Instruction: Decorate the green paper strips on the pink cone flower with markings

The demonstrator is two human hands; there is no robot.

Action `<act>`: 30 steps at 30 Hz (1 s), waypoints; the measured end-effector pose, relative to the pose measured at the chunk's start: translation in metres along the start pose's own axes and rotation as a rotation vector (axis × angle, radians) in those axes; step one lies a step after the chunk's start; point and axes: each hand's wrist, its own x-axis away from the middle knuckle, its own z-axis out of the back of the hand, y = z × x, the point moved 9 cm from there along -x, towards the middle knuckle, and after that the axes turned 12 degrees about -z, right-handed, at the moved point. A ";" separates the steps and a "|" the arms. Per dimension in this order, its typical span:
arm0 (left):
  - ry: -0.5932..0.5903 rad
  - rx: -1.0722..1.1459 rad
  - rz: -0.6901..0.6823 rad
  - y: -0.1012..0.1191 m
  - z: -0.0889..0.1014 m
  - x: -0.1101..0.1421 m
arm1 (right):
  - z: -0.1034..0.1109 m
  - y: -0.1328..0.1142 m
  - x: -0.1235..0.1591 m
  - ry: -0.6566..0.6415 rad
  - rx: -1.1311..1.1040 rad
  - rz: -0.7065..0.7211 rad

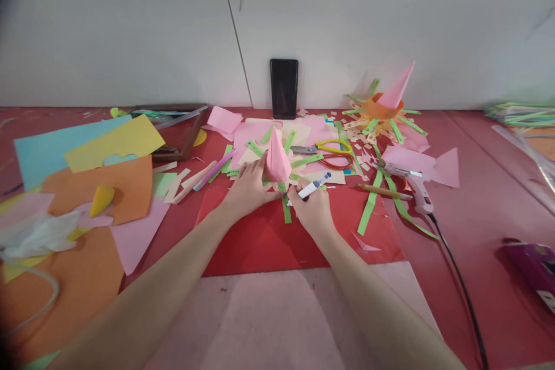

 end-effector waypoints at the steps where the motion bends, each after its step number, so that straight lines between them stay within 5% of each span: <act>1: -0.004 -0.007 -0.005 0.001 0.000 0.000 | 0.000 0.000 0.000 0.004 -0.001 0.003; 20: -0.028 -0.003 0.004 0.000 -0.002 0.000 | -0.006 0.002 0.000 -0.063 -0.018 -0.030; 30: -0.032 0.011 0.005 -0.001 -0.003 -0.001 | -0.001 0.003 0.000 0.003 0.047 -0.019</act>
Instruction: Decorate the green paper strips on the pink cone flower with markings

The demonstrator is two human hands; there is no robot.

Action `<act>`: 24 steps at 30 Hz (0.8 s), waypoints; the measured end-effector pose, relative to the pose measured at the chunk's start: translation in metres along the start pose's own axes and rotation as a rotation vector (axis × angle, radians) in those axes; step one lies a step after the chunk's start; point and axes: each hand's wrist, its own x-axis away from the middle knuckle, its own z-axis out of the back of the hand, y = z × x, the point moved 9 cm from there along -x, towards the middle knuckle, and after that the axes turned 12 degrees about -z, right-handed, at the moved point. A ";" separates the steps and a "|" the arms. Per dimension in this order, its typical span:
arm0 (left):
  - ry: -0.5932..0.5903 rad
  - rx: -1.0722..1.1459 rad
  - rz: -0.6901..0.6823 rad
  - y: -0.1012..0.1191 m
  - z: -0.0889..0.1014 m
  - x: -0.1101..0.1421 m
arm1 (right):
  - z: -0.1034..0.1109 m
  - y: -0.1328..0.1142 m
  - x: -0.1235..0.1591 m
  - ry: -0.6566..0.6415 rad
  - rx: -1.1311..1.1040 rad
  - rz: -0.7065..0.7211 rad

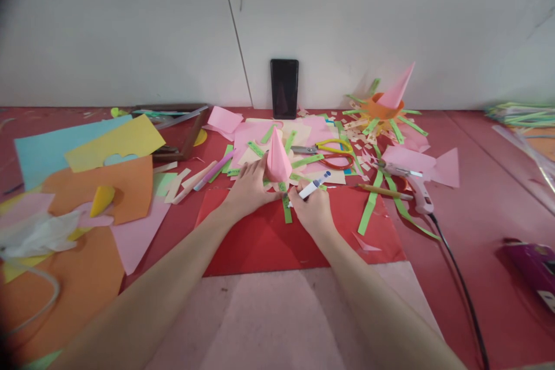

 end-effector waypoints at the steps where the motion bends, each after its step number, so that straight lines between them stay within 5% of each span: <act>1: 0.000 0.000 0.000 0.000 0.000 0.000 | 0.000 0.000 0.000 0.005 0.003 0.006; 24: 0.001 0.003 -0.003 0.000 0.001 0.001 | -0.001 0.000 0.002 0.003 -0.039 0.016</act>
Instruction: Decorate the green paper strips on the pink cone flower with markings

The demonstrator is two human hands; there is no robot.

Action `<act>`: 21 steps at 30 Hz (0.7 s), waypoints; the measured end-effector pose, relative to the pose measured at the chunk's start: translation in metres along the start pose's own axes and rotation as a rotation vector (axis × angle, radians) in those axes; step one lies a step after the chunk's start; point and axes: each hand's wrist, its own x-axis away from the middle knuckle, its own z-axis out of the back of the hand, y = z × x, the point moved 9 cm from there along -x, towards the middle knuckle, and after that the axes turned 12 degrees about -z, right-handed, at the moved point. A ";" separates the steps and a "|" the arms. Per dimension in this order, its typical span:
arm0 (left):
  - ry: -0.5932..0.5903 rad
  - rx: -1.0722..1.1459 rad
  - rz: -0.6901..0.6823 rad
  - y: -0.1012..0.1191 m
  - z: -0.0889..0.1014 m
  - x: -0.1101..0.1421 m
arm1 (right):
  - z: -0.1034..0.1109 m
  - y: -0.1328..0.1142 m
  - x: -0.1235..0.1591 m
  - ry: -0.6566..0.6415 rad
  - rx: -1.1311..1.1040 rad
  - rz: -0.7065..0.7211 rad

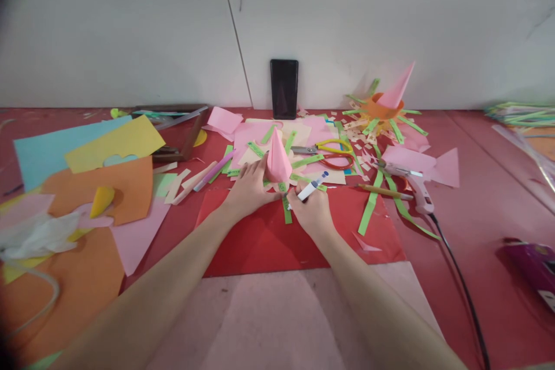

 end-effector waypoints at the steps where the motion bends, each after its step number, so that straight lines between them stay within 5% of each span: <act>1: 0.000 0.000 0.000 0.000 0.000 0.000 | 0.000 0.000 0.000 0.000 0.013 0.003; 21: -0.004 -0.013 -0.002 0.000 0.000 -0.001 | 0.000 -0.002 0.000 0.003 0.030 0.012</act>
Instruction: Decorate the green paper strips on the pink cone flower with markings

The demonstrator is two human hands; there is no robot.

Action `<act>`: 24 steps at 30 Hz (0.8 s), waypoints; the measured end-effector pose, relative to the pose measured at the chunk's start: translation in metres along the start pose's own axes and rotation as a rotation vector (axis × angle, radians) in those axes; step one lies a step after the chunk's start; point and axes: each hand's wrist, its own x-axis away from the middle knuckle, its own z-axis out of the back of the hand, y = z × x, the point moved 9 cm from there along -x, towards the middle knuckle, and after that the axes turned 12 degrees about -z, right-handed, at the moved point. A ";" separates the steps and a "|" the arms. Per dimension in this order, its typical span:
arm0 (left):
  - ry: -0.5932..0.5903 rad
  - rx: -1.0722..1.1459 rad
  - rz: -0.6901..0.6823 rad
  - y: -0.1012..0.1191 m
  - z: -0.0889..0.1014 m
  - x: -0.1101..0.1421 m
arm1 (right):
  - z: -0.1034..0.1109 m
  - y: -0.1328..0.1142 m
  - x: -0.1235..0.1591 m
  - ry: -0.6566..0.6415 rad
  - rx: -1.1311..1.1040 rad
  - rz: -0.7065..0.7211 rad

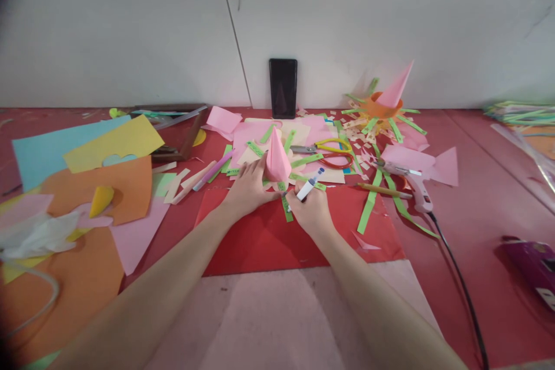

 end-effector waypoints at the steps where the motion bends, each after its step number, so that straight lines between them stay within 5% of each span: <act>1: -0.001 0.001 0.002 0.000 0.000 0.000 | 0.000 0.000 0.000 0.000 -0.002 0.001; 24: -0.008 0.002 0.004 0.001 0.001 -0.001 | -0.002 -0.002 0.001 -0.028 -0.003 -0.016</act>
